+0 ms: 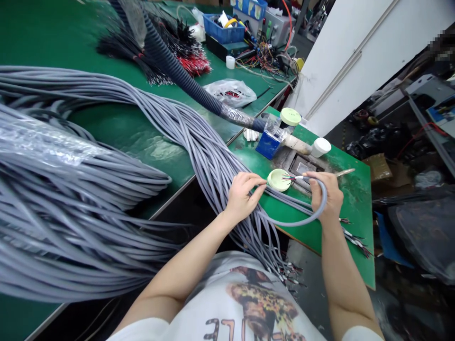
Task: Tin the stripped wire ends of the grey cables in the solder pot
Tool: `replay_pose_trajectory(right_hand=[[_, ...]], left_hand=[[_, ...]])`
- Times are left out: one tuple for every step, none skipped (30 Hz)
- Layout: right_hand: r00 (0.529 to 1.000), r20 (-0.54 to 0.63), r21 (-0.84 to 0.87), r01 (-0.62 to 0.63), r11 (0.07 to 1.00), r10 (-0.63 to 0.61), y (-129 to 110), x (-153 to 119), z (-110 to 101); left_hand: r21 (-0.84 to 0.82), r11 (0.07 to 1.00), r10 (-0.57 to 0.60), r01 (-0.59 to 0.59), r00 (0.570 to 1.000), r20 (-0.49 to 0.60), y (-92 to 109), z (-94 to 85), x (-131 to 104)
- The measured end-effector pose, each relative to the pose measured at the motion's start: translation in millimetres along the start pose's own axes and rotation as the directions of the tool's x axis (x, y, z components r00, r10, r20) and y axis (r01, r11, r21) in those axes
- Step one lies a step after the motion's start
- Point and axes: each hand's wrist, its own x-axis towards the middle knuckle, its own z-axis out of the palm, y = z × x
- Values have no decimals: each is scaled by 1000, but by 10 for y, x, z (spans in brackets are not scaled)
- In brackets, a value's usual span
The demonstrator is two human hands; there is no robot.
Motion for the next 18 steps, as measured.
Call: replay_pose_trajectory(right_hand=[[1000, 18, -10, 1, 1000, -1, 25, 32, 16], [999, 32, -22, -4, 1000, 4, 46, 64, 34], [999, 45, -35, -7, 999, 9, 64, 93, 52], [998, 59, -47, -8, 999, 11, 79, 122, 70], [997, 71, -58, -5, 998, 9, 91, 150, 87], [996, 84, -65, 3, 998, 3, 101, 176, 103], [995, 98, -69, 15, 997, -8, 109, 201, 118], [994, 111, -72, 29, 997, -21, 114, 225, 131], [992, 123, -73, 43, 996, -34, 117, 246, 141], [990, 134, -74, 55, 996, -45, 119, 264, 149], [988, 145, -76, 64, 995, -52, 119, 279, 155], [986, 154, -81, 68, 994, -55, 119, 291, 160], [985, 161, -86, 70, 994, -56, 119, 301, 165], [984, 167, -93, 71, 993, -55, 121, 308, 171], [983, 173, -101, 71, 992, -52, 124, 314, 178], [983, 179, -111, 71, 991, -50, 129, 320, 186], [982, 185, -120, 73, 990, -49, 135, 325, 196], [980, 191, -128, 76, 989, -50, 142, 331, 204]], left_hand=[[0, 1000, -9, 9, 1000, 10, -23, 20, -18], [5, 1000, -16, 16, 1000, 20, -45, 38, -34], [15, 1000, -20, 20, 999, 29, -65, 55, -49], [29, 999, -21, 20, 999, 37, -83, 68, -62], [43, 999, -18, 16, 999, 43, -97, 79, -74], [56, 998, -12, 9, 999, 46, -109, 87, -84], [65, 998, -5, 2, 999, 48, -118, 94, -92], [71, 997, 0, -4, 999, 49, -124, 99, -98], [76, 997, 2, -6, 999, 49, -128, 102, -102], [80, 997, 0, -4, 999, 49, -131, 105, -104], [84, 997, -4, 0, 999, 51, -132, 107, -105], [87, 996, -9, 4, 999, 51, -133, 109, -105], [90, 996, -12, 8, 999, 51, -133, 111, -105], [93, 996, -14, 9, 999, 50, -133, 112, -105], [94, 996, -13, 8, 999, 51, -133, 113, -106], [94, 996, -12, 7, 999, 51, -133, 113, -107], [93, 996, -11, 6, 999, 51, -133, 113, -109], [92, 996, -11, 7, 999, 52, -132, 112, -111]])
